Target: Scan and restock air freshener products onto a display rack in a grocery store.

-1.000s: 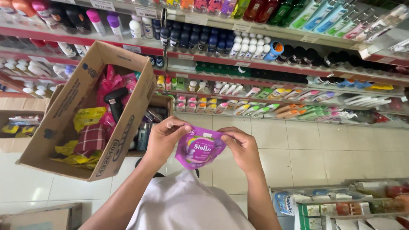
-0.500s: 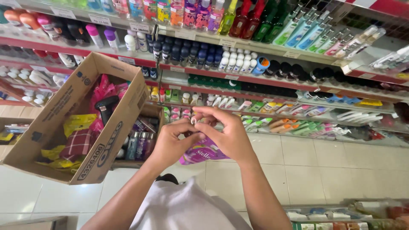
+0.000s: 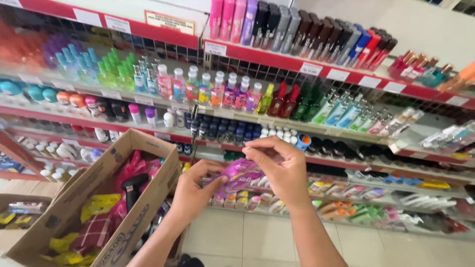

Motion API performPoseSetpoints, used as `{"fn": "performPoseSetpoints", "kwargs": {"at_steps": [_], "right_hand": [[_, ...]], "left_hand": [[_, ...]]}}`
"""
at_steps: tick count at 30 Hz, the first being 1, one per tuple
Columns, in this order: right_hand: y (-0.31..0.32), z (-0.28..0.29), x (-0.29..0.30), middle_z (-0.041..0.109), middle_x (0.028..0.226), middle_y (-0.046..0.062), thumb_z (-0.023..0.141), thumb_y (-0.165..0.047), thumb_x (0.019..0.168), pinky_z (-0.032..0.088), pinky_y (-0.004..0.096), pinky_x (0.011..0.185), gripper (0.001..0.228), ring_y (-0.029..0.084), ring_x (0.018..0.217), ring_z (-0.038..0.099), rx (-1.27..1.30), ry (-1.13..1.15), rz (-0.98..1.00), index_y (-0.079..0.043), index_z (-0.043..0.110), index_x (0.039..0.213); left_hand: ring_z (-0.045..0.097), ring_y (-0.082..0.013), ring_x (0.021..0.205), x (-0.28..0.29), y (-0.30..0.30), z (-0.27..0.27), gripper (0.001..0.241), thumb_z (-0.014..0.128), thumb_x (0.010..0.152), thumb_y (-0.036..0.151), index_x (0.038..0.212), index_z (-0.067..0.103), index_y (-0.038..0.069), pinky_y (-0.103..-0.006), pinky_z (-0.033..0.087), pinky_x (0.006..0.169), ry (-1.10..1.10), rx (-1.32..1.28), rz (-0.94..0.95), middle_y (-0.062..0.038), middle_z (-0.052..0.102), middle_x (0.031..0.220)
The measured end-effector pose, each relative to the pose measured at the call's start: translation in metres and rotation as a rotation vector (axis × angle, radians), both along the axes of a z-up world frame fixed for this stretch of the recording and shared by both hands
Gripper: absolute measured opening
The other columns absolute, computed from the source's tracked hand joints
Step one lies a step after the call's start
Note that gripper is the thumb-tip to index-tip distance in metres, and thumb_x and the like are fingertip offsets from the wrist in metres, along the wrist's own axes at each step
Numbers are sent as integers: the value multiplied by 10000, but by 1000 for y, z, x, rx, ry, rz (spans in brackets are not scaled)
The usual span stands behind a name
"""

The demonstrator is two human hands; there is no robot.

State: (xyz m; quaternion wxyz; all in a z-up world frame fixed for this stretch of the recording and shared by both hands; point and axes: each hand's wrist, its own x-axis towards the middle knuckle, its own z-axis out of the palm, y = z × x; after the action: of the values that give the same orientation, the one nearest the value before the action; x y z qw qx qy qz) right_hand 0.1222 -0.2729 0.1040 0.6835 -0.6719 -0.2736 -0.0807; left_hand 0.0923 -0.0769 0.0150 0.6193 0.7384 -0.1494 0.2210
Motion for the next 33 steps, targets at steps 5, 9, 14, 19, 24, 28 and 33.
{"fn": "performPoseSetpoints", "kwargs": {"at_steps": [5, 9, 14, 19, 24, 28, 33], "right_hand": [[18, 52, 47, 751, 924, 59, 770, 20, 899, 571, 238, 778, 132, 109, 828, 706, 44, -156, -95, 26, 739, 1028], [28, 105, 85, 728, 897, 67, 764, 21, 901, 578, 256, 750, 116, 120, 802, 705, 61, -244, -82, 25, 708, 1003], [23, 162, 140, 739, 909, 100, 758, 27, 914, 606, 284, 777, 109, 142, 812, 720, 100, -313, -35, 24, 691, 1001], [14, 234, 190, 746, 924, 106, 752, 25, 917, 626, 297, 766, 109, 163, 810, 737, 153, -362, -39, 22, 690, 1007], [-9, 299, 256, 755, 947, 126, 759, 43, 925, 632, 306, 766, 100, 178, 819, 743, 135, -441, -33, 32, 712, 1012], [-39, 334, 306, 760, 958, 139, 760, 70, 922, 641, 318, 786, 102, 197, 817, 746, 197, -445, 32, 41, 710, 1006], [-77, 369, 361, 743, 897, 118, 749, 57, 910, 641, 321, 738, 102, 187, 770, 735, 223, -445, -91, 19, 687, 981]], "left_hand": [[655, -100, 807, 51, 18, 9, 192, 821, 812, 86, 991, 773, 35, -266, 535, 749, 68, -2, 75, -22, 760, 889], [611, -65, 739, 100, 37, 49, 159, 799, 852, 113, 997, 787, 46, -252, 510, 674, 101, -91, -6, -7, 744, 815], [581, -43, 719, 157, 52, 116, 172, 767, 881, 126, 1037, 778, 55, -232, 489, 647, 13, -70, -58, 27, 727, 805], [546, -54, 676, 212, 50, 191, 178, 736, 930, 156, 1063, 785, 47, -256, 435, 585, -24, -117, -83, 5, 705, 771], [618, -44, 672, 246, 37, 265, 194, 740, 922, 199, 1045, 782, 55, -243, 498, 599, -150, 10, 46, -24, 754, 774], [687, -56, 701, 276, 8, 308, 183, 743, 919, 177, 1037, 779, 42, -265, 546, 626, -348, 45, 65, -34, 780, 827], [730, -169, 695, 331, -35, 354, 165, 744, 877, 86, 1029, 734, 23, -318, 578, 639, -512, 62, 49, -95, 755, 813]]}}
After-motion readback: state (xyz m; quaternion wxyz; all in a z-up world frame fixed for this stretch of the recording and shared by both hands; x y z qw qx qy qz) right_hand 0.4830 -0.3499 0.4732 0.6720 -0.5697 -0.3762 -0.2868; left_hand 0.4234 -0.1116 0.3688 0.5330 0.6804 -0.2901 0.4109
